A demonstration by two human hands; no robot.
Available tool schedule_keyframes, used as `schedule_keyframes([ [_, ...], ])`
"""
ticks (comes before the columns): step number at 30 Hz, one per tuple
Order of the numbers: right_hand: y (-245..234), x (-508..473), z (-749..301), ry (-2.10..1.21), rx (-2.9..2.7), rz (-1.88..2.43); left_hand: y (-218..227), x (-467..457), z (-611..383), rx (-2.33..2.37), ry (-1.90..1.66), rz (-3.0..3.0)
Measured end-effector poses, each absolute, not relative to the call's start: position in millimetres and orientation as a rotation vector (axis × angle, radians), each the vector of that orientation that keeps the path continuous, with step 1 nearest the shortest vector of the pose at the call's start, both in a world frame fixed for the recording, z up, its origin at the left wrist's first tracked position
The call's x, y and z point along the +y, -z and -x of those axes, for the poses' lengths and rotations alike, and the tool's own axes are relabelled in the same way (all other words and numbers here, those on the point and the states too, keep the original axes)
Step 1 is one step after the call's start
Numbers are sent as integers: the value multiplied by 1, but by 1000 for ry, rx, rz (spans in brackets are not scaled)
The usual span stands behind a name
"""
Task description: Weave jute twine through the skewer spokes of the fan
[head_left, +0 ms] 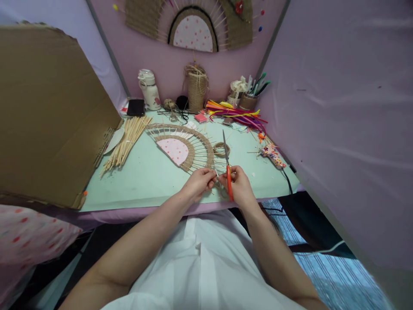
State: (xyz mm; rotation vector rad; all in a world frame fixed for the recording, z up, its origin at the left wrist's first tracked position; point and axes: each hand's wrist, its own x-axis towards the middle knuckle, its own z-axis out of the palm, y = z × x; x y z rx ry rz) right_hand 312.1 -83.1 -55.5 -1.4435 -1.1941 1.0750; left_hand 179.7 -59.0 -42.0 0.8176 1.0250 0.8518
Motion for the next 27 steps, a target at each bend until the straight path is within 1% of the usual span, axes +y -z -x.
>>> schedule_keyframes([
  [11,55,-83,-315,-1145,-1179,1436,45,-59,-177,1000,-850,-832],
  [18,51,-83,-314,-1123,-1171,1456,50,-57,-178,993,-878,-828],
  [27,48,-84,-314,-1157,-1156,1465,45,-57,-179,1026,-854,-827],
])
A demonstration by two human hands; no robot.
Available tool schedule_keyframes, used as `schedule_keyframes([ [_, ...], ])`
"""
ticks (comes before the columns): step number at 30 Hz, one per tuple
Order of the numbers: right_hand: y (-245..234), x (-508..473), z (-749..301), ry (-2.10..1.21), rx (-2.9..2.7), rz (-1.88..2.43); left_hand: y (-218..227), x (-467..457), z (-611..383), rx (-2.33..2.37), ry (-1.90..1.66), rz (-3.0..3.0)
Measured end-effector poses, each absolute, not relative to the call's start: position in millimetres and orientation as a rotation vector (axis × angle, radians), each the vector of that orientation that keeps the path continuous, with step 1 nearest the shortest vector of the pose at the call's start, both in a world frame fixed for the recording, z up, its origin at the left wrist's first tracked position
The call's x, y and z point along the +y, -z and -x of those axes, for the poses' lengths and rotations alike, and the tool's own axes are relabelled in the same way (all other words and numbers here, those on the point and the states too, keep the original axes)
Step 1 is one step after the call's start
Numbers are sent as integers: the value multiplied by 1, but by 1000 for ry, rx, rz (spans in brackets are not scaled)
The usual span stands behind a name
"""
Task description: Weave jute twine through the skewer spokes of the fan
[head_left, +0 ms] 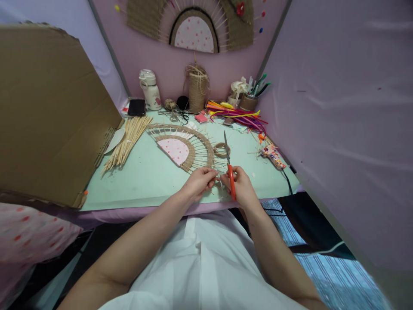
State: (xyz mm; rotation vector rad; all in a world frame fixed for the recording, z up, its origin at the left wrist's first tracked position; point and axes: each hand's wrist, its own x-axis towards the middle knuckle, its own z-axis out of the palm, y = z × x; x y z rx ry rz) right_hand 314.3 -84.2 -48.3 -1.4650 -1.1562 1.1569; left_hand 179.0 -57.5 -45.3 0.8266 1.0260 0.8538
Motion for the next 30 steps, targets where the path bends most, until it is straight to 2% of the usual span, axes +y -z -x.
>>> schedule_keyframes([
  [18,47,-99,-316,-1289,-1092,1383,45,-58,-179,1031,-874,-834],
  [30,47,-99,-313,-1230,-1076,1375,46,-60,-181,1044,-910,-874],
])
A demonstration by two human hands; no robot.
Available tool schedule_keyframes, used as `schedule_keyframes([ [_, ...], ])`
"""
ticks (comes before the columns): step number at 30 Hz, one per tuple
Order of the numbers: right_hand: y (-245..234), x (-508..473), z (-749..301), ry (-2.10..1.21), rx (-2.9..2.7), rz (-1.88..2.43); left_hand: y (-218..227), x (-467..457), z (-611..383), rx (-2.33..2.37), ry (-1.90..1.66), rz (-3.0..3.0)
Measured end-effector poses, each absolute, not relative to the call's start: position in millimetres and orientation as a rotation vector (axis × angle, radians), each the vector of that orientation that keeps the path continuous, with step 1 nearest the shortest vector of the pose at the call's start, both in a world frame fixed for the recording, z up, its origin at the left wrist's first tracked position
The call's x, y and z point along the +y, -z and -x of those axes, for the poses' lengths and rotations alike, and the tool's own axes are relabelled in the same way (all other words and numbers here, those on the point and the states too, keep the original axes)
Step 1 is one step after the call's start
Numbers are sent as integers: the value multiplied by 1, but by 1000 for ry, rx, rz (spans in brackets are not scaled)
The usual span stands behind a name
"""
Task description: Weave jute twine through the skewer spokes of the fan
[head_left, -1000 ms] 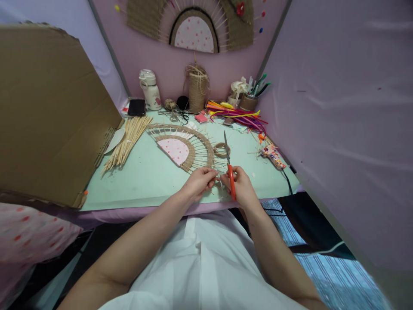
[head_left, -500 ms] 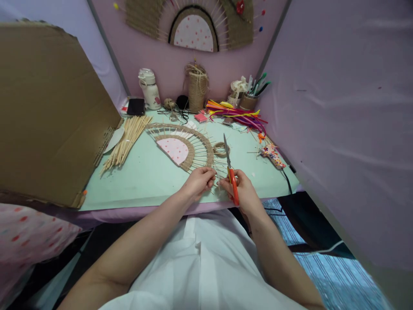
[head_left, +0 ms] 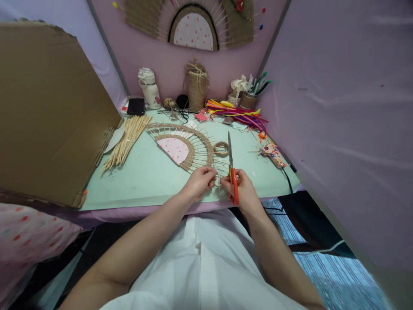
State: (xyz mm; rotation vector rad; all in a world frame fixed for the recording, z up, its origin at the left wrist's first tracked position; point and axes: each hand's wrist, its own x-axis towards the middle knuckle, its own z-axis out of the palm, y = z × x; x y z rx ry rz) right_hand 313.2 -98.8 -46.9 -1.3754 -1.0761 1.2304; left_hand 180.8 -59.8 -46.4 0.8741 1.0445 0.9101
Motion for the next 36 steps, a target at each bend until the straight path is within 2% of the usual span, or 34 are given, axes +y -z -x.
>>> schedule_keyframes([
  [12,48,-89,-323,-1029,-1198,1462,36,-82,-174,991,-851,-1006],
  [14,44,-81,-339,-864,-1244,1569,38,-83,-172,998,-867,-1014],
  [19,45,-53,-391,-172,-1474,1951,41,-88,-168,1024,-880,-1004],
  [23,58,-41,-407,39,-1695,2088,42,-91,-167,1016,-908,-1001],
  [26,54,-48,-397,147,-1740,1978,43,-91,-167,1042,-950,-1029],
  [29,37,-68,-373,-15,-1728,1746,46,-90,-169,1089,-999,-1105],
  [33,22,-95,-339,-545,-1824,1446,52,-89,-170,1163,-1044,-1327],
  [36,26,-102,-324,-606,-1789,1425,53,-91,-171,1213,-1066,-1463],
])
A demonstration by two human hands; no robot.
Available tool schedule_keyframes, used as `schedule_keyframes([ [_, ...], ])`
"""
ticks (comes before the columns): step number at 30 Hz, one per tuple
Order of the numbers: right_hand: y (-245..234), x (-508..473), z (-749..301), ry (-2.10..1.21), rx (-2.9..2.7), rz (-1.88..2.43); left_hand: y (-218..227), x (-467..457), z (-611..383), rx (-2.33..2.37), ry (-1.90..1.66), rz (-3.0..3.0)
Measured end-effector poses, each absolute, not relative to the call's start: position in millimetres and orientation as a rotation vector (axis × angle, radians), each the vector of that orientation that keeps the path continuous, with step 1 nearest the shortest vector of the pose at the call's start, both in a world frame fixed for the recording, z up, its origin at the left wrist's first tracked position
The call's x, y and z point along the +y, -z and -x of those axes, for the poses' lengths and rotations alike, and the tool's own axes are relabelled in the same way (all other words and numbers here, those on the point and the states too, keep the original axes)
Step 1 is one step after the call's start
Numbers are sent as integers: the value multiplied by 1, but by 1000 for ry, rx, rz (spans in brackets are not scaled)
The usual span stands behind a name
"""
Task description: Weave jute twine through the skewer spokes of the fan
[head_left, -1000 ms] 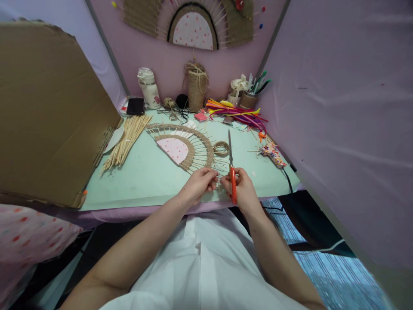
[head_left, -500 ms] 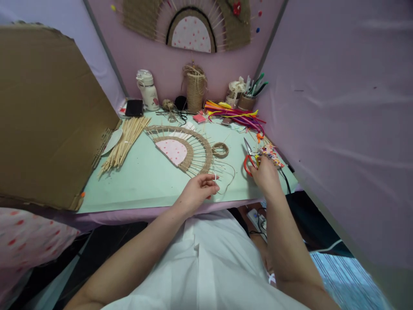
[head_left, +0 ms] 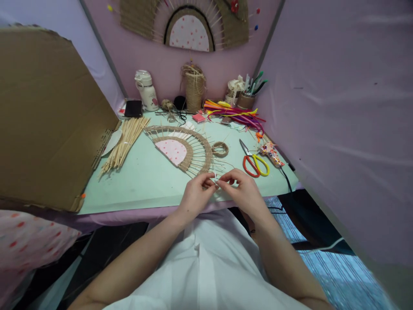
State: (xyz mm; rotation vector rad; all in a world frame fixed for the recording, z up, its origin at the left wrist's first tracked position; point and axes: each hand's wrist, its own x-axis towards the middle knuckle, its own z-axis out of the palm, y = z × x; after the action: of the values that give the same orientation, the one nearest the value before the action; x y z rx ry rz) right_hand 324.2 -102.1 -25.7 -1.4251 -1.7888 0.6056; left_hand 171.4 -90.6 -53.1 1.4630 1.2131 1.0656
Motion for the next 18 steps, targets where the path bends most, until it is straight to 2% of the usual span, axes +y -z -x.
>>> schedule_keyframes([
  [14,39,-98,-315,-574,-1797,1414,54,-91,-171,1224,-1003,-1542],
  [18,41,-98,-312,-377,-1885,1368,47,-90,-170,1207,-1003,-1473],
])
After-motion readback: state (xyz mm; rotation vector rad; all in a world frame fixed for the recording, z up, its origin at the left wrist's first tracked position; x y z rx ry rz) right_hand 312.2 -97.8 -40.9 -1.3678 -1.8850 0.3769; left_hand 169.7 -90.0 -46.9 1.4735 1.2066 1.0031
